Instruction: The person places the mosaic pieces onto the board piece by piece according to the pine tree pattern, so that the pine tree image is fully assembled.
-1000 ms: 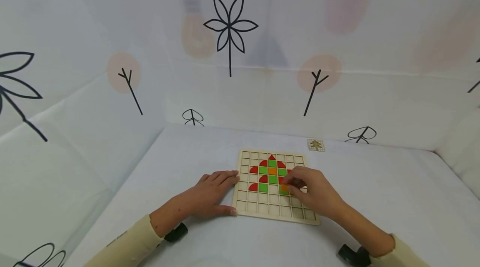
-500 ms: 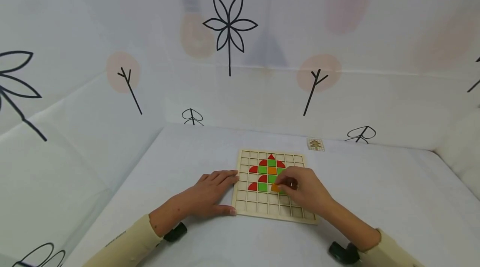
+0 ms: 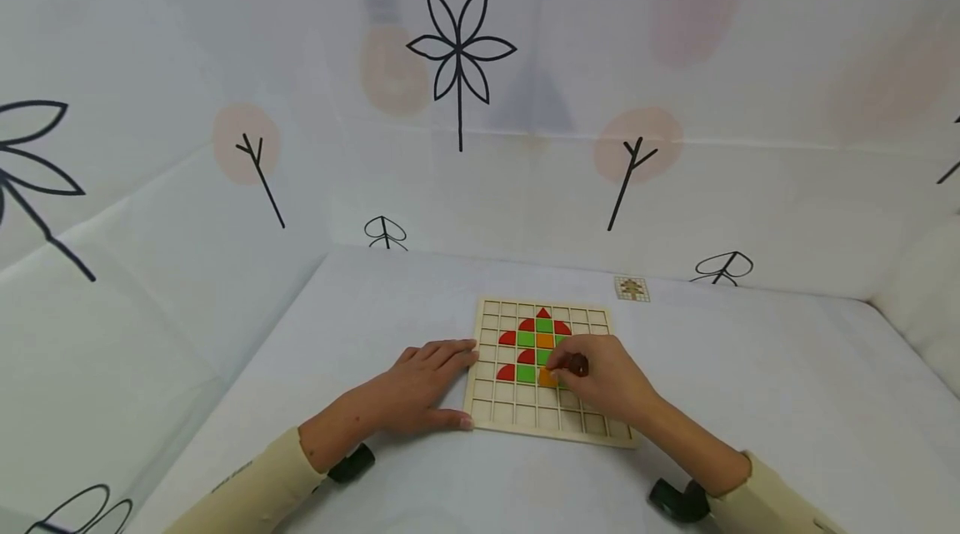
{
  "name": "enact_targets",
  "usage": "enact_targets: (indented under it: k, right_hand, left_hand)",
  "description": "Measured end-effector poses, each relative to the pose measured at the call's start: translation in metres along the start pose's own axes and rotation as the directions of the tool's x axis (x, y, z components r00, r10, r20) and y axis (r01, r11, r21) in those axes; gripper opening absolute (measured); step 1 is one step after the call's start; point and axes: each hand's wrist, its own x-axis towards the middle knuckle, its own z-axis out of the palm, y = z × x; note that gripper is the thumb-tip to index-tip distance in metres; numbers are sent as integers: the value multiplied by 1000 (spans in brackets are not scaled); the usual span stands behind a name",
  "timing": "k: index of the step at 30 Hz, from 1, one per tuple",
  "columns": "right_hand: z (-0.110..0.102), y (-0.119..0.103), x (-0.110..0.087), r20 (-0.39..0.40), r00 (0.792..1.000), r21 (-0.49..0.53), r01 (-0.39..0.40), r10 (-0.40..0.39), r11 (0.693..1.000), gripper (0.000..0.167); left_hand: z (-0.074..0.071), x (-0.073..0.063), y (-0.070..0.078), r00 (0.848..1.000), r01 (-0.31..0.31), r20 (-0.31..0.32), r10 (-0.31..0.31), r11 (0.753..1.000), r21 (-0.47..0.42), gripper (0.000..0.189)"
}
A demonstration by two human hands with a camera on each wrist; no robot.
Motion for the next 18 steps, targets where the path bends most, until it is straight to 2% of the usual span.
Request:
enact_targets:
  k: [11, 18]
  right_hand:
    - [3, 2, 2, -5, 1000, -14, -30, 30, 999, 16]
    - [4, 2, 1, -9, 1000, -80, -30, 29, 996, 14]
  left_hand:
    - [1, 1, -1, 1000, 13, 6, -13, 1000, -3, 96]
    - [2, 1, -1, 1000, 2, -2, -2, 1000, -4, 96]
